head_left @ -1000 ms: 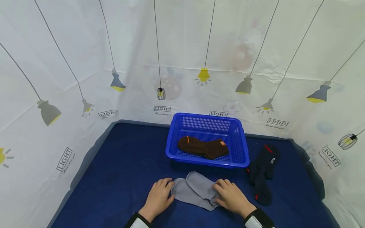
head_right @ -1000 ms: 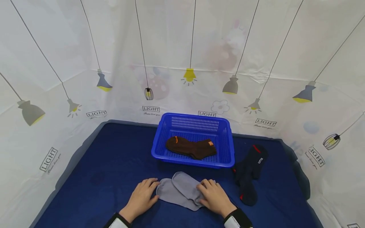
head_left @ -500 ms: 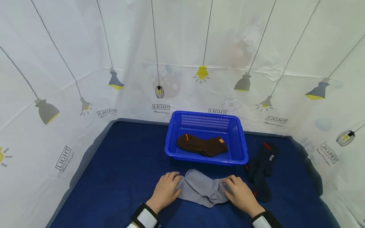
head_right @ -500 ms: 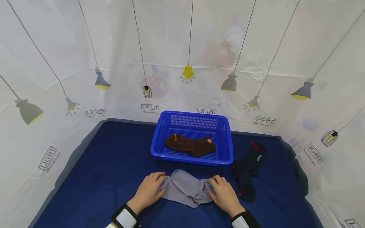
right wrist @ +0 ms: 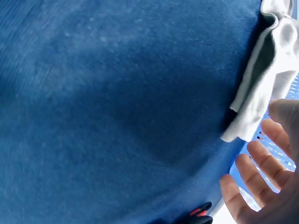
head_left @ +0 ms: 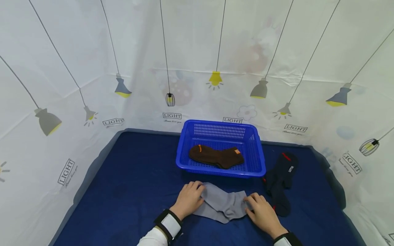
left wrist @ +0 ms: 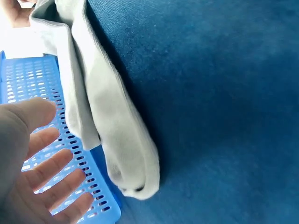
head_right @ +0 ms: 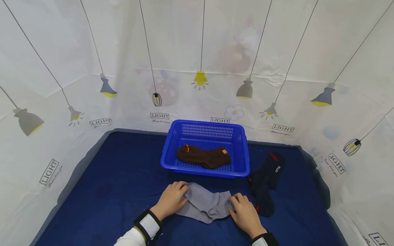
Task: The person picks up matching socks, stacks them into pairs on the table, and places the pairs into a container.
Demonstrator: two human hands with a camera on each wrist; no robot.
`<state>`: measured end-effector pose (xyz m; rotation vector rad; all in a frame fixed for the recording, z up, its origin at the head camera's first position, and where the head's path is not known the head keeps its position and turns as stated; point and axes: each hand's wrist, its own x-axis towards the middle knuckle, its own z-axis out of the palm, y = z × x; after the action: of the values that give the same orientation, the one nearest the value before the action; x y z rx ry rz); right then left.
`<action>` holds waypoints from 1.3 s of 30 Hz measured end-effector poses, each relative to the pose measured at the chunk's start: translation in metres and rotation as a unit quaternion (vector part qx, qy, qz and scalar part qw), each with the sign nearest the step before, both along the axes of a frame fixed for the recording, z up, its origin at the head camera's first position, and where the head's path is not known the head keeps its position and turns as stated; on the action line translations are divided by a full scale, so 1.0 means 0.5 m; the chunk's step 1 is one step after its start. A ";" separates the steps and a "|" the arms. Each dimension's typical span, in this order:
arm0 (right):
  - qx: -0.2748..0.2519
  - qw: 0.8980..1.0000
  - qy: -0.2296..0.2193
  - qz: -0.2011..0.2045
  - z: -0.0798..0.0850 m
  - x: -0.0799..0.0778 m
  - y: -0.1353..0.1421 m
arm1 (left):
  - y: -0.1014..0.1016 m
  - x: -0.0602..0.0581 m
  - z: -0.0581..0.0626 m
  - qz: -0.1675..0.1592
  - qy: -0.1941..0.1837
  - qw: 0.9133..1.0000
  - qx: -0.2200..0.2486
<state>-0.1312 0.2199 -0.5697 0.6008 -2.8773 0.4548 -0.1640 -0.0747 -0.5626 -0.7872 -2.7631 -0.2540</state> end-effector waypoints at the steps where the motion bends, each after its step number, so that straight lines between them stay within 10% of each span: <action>1: 0.001 1.000 -0.001 -0.001 -0.002 0.000 0.000 | 0.003 -0.004 -0.003 0.000 0.003 1.000 -0.003; 17: 0.011 1.000 0.004 0.016 -0.027 -0.011 -0.033 | 0.013 -0.018 -0.024 0.007 -0.015 0.999 -0.042; 31: 0.007 0.993 0.104 0.053 -0.043 -0.034 -0.035 | 0.034 -0.047 -0.036 -0.017 0.041 0.999 -0.019; 39: 0.030 0.996 0.062 0.048 -0.025 -0.035 -0.030 | 0.028 -0.048 -0.026 -0.013 0.047 0.999 -0.021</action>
<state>-0.1488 0.2051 -0.5820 0.7532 -2.7616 0.3317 -0.1879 -0.0605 -0.5757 -0.8246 -2.6798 -0.1601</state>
